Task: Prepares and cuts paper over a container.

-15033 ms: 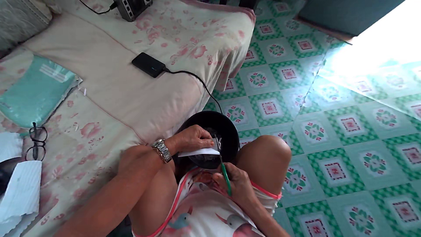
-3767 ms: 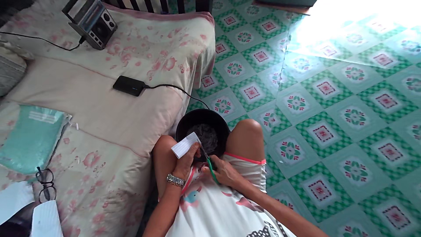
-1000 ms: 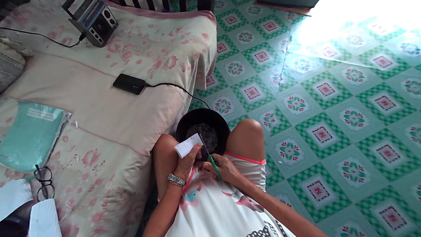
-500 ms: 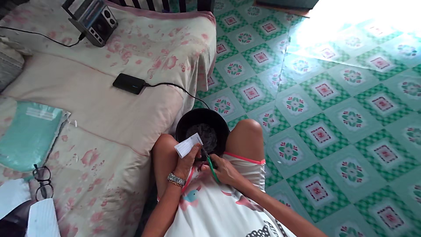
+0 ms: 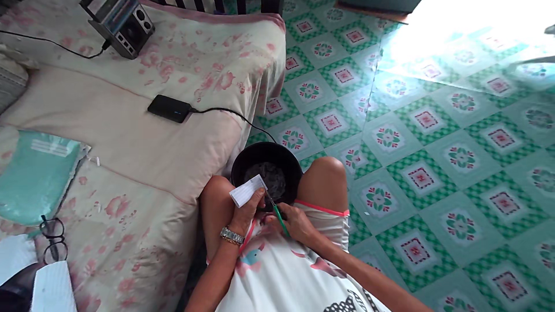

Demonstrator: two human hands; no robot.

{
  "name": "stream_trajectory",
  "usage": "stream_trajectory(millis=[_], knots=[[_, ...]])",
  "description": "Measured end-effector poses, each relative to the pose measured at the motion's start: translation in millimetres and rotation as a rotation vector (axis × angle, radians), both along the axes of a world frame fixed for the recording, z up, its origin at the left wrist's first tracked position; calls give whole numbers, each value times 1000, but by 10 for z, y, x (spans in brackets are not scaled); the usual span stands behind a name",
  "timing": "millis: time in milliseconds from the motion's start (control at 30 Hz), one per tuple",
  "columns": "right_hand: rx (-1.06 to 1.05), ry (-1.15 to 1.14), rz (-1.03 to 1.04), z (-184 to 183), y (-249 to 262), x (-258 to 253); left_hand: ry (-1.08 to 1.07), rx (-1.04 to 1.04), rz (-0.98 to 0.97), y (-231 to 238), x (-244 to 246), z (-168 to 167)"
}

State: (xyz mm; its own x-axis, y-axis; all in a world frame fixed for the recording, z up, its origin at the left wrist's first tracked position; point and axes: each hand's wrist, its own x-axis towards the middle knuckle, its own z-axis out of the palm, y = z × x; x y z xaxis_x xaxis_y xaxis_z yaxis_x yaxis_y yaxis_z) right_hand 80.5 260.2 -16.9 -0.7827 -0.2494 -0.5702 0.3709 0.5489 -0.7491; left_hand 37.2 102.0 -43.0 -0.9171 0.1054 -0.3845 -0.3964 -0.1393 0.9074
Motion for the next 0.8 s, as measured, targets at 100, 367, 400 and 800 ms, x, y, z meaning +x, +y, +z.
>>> stream_trajectory(millis=[100,367,400,800], knots=[[-12,-27,9,-14,21,-19,-5,1,-10,2,0,4],[-56,-38,-32,-32,6,-28,-47,30,-48,-10,1,-1],[-60,-30,-37,-38,4,-22,-46,37,-53,-14,1,-4],[-118,-31,-96,-59,-10,4,-76,59,-79,-12,20,5]])
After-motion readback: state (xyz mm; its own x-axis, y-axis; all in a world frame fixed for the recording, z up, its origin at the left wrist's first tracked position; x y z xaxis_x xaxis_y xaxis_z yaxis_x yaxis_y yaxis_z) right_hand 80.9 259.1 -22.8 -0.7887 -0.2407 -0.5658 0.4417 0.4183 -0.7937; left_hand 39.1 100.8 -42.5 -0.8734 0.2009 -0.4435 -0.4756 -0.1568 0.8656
